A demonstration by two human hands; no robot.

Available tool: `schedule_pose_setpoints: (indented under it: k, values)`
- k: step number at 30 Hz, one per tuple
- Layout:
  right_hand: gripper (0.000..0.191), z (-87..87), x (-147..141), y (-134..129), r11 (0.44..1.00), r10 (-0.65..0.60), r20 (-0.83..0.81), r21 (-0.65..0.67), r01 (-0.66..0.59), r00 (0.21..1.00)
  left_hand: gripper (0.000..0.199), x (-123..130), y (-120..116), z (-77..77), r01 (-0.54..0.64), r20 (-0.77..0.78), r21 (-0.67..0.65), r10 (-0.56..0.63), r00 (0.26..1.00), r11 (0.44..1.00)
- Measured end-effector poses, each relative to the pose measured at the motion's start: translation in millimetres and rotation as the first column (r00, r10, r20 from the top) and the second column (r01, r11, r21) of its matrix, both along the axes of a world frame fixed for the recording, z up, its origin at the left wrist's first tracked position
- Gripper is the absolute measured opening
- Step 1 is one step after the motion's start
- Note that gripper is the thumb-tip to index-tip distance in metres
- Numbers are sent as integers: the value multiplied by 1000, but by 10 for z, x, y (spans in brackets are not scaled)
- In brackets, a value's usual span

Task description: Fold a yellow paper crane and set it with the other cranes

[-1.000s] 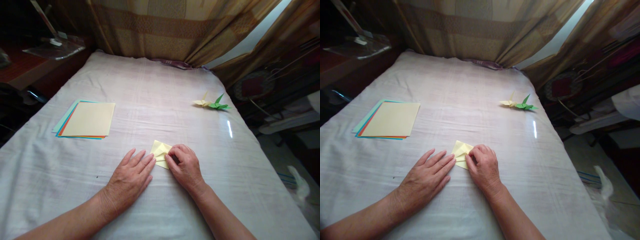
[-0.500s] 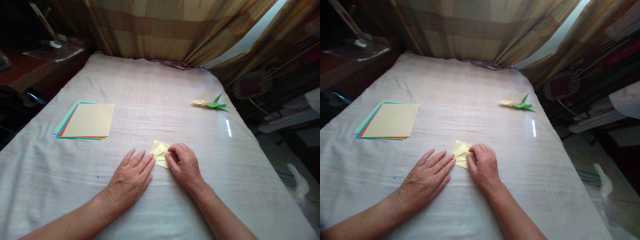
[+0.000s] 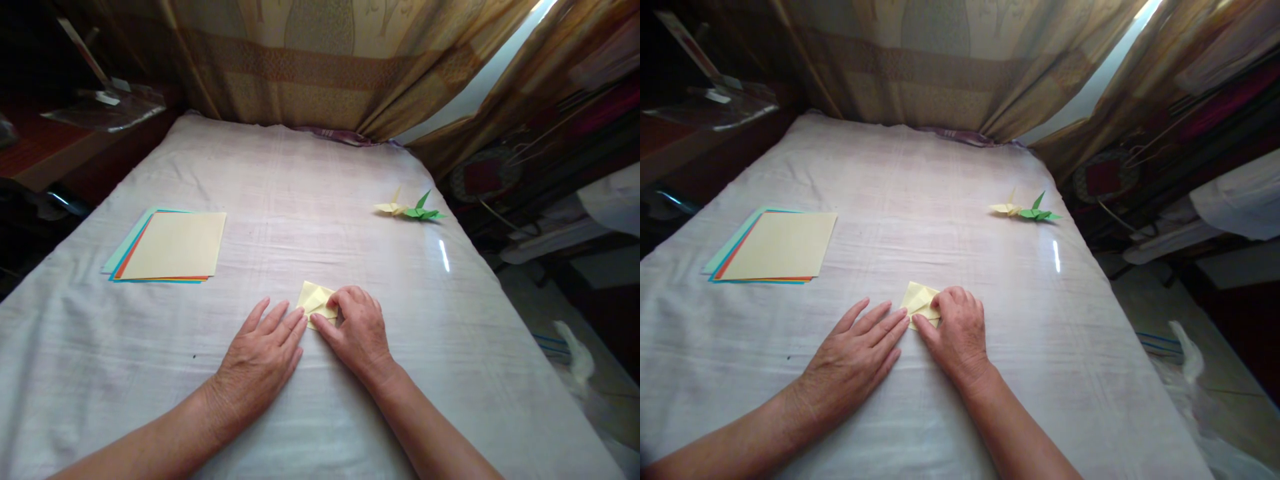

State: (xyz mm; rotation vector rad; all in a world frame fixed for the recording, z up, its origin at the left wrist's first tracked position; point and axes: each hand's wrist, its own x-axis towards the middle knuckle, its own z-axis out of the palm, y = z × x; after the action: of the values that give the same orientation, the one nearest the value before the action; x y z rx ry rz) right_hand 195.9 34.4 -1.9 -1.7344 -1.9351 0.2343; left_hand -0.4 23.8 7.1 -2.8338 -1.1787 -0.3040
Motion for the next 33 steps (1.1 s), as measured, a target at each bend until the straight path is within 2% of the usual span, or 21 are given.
schedule_pose_setpoints:
  k: [3,9,18,22,24,26,28,30,33]
  values:
    - [16,1,-22,-8,1000,-26,-16,-16,26,1000,35,0,2,0,9,13,7,-9,1000,1000]
    - [8,-13,73,-19,1000,-3,-94,-22,1,996,33,9,8,9,2,9,3,-2,1000,1000]
    - [6,-31,177,-23,999,14,-80,-33,-16,997,30,-44,53,53,23,41,-27,-22,999,999]
    - [4,-54,177,-29,1000,11,-58,-4,-11,998,27,-85,69,105,24,21,-31,-23,1000,999]
    - [7,-54,160,-46,997,2,-26,72,0,1000,26,-80,66,113,26,-4,-22,-26,1000,999]
    - [20,-42,124,-76,983,46,34,177,-52,998,26,-63,57,103,27,-24,-8,-27,999,1000]
    - [32,-18,73,-114,958,170,127,213,-194,977,26,-46,47,78,24,-30,18,-23,999,1000]
    - [39,9,23,-152,928,320,209,127,-351,924,27,-38,40,52,24,-24,43,-23,999,999]
    - [49,41,-12,-193,890,454,240,-71,-451,858,28,-46,37,34,37,-17,57,-36,999,998]
